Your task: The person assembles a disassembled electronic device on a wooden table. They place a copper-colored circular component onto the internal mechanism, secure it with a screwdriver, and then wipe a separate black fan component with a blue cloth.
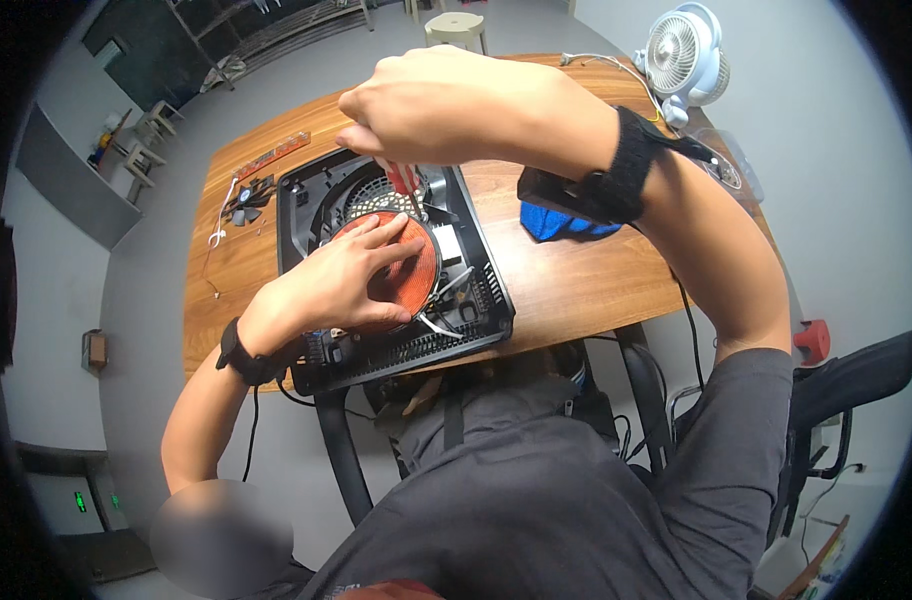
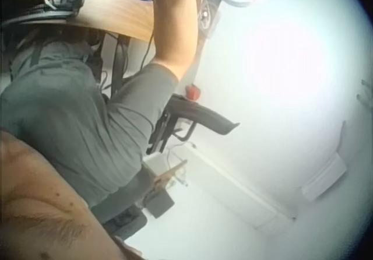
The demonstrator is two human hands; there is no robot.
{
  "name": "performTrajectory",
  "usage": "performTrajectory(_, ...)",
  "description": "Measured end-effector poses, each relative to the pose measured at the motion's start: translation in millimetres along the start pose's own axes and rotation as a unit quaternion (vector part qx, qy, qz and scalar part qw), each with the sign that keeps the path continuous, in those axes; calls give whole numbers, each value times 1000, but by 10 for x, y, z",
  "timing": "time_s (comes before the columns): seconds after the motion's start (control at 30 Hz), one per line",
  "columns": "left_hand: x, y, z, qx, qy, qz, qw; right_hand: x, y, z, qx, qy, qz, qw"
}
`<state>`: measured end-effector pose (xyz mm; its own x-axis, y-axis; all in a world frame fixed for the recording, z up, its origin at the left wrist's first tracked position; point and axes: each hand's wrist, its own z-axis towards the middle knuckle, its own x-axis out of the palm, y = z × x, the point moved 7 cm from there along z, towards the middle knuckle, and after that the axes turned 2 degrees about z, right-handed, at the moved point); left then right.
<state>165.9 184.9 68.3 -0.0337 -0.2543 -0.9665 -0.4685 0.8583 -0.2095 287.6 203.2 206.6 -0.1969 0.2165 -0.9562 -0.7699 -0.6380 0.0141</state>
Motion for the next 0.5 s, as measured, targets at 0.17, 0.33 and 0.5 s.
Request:
performTrajectory(0.17, -14, 16, 24, 12, 7, -15, 1000, 29, 70, 124, 50, 52, -32, 997)
performTrajectory(0.33, -30, 29, 42, 28, 6, -10, 1000, -100, 290, 91, 89, 129, -67, 985)
performTrajectory(0.5, -31, 23, 45, 36, 15, -23, 999, -52, 184, 100, 64, 106, -54, 991)
